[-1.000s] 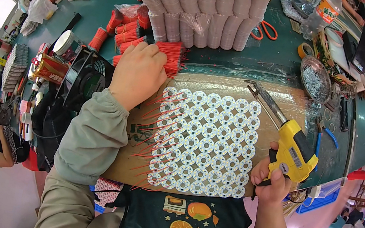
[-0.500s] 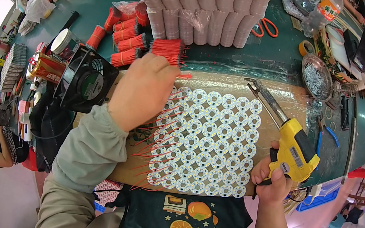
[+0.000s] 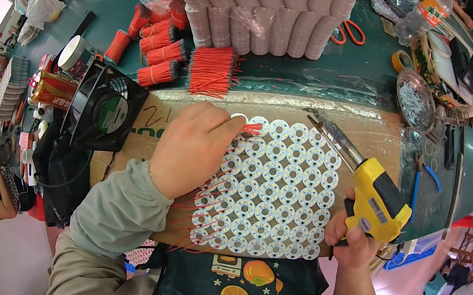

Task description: The person attaches wires to circular LED boards on a panel, placing each wire by hand and soldering it to the board using a soldering iron.

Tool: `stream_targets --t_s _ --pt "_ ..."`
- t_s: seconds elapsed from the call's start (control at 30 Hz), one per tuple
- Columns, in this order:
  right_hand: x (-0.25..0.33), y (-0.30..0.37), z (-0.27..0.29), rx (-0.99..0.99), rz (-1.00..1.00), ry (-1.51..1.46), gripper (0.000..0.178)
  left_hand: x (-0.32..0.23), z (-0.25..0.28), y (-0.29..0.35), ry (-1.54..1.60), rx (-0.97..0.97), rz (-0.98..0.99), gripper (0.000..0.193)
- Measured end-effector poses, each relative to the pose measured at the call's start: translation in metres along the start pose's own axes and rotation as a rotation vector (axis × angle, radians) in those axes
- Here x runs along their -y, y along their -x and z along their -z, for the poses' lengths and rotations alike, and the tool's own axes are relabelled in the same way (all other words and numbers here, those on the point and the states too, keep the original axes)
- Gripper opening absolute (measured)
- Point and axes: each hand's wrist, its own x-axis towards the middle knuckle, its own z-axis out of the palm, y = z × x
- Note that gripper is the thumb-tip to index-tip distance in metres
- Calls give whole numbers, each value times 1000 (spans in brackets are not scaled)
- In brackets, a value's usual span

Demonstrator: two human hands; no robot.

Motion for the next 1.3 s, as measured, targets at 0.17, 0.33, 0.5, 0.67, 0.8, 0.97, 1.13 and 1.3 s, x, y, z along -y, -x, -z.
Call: stream_targets --t_s 0.17,0.33,0.5,0.67,0.8,0.97,1.13,1.3 --pt "10 -1 -11 150 -70 136 90 2 -7 2 22 -5 -12 33" --pt "2 1 -6 242 -138 111 80 0 -9 -1 42 5 -35 34" --pt "0 1 -8 204 -220 209 80 4 -10 4 30 8 -47 36" --pt "-3 4 -7 160 -142 300 75 1 -8 2 38 20 -49 37" --pt "-5 1 2 278 -63 291 34 2 -9 2 45 21 -48 37" --pt "1 -1 -15 184 -121 324 65 1 -10 2 40 36 -36 37" --pt "4 -3 -19 186 -127 345 63 3 -10 2 34 28 -44 36" --pt "3 -2 -18 183 -128 371 62 3 -9 2 46 28 -42 35"
